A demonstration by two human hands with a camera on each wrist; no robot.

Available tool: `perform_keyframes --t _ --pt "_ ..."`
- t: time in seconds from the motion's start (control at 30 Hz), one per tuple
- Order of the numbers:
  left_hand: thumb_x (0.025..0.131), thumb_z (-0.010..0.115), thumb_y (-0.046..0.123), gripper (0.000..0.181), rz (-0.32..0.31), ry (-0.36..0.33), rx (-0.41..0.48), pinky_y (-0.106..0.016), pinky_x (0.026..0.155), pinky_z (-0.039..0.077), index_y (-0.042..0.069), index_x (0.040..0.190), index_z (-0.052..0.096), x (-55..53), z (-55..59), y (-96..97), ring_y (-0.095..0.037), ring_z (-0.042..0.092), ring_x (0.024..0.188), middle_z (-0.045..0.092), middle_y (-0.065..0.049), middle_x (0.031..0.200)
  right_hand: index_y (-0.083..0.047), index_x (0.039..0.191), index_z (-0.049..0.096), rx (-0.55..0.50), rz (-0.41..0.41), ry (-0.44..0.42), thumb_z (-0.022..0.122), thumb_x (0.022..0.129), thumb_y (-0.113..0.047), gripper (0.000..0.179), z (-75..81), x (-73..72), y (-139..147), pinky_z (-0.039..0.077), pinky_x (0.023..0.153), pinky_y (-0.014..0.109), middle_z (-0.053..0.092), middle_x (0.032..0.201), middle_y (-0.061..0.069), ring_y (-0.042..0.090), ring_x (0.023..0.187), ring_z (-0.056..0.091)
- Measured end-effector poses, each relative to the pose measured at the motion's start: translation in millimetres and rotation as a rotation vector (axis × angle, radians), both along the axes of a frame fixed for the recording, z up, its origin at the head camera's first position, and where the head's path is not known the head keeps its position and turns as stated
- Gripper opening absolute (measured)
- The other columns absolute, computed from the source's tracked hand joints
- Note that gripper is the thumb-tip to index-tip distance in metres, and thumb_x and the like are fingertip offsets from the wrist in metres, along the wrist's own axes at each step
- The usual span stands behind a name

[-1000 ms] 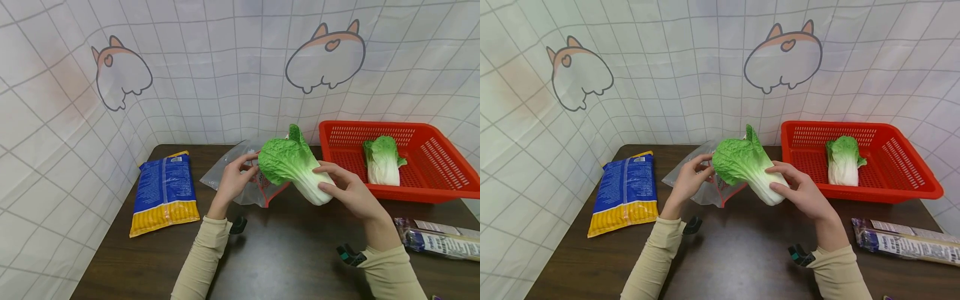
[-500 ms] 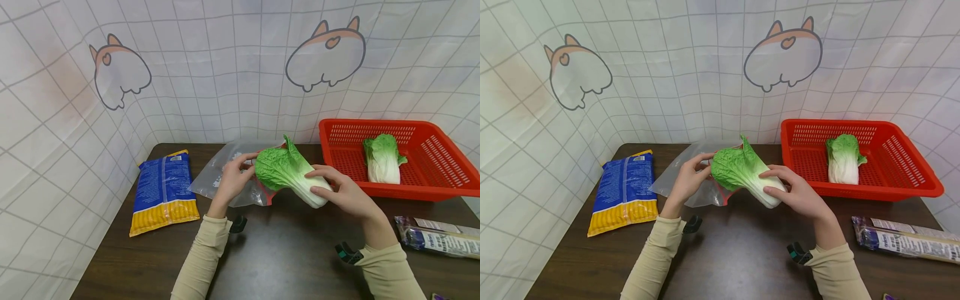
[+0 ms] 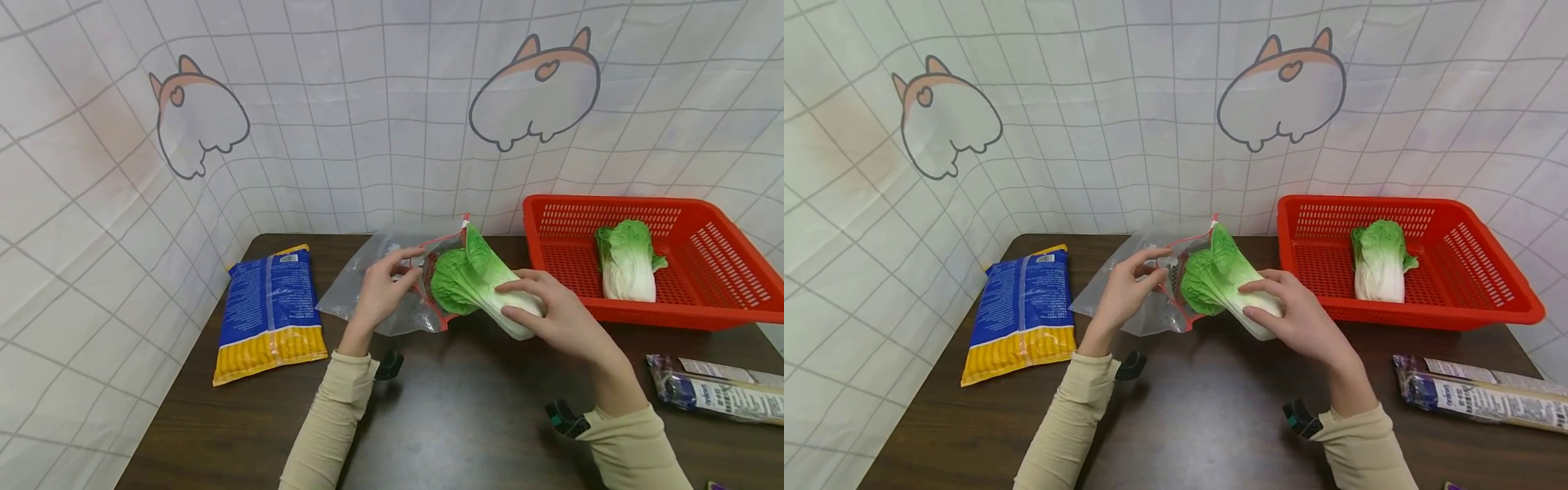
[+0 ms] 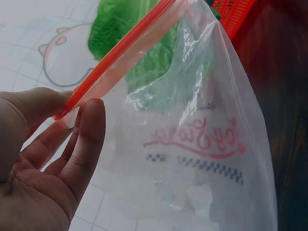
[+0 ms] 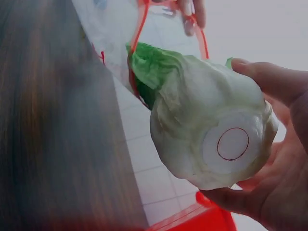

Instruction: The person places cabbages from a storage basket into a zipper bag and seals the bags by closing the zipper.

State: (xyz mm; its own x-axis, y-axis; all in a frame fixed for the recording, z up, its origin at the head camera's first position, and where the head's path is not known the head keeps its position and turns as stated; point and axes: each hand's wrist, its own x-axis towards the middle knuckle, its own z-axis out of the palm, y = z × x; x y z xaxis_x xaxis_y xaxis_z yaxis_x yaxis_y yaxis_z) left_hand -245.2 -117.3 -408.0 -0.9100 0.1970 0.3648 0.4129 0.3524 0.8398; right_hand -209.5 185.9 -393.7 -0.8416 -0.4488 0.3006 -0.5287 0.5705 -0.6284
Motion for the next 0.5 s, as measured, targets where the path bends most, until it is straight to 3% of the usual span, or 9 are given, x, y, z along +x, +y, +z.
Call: perform_keyframes --t 0.13,0.3,0.5 --pt "0.096 0.063 0.013 0.034 -0.004 -0.013 0.006 -0.03 0.061 0.053 0.013 0.131 0.064 0.1 0.0 0.3 -0.014 0.068 0.072 0.07 -0.011 0.107 -0.023 0.117 0.07 0.023 0.08 0.035 0.074 0.089 -0.022 0.029 2.9 3.4 -2.9 0.043 0.09 0.05 0.051 0.135 0.011 0.029 0.12 0.049" --pt "0.097 0.062 0.013 0.035 0.008 -0.016 -0.003 -0.03 0.06 0.05 0.014 0.132 0.063 0.1 0.4 -0.2 -0.013 0.067 0.073 0.072 -0.007 0.1 -0.029 0.116 0.069 0.056 0.168 0.086 0.075 0.088 -0.022 0.029 5.4 5.3 -5.2 0.045 0.088 0.037 0.052 0.135 0.004 0.019 0.117 0.05" --pt "0.097 0.063 0.016 0.034 0.012 -0.026 -0.02 -0.03 0.066 0.052 0.017 0.131 0.064 0.2 1.3 -0.2 -0.011 0.067 0.077 0.072 -0.004 0.098 -0.031 0.113 0.069 0.042 0.233 0.06 0.074 0.088 -0.02 0.028 5.4 3.8 -4.1 0.045 0.089 0.031 0.051 0.136 0.001 0.016 0.12 0.049"
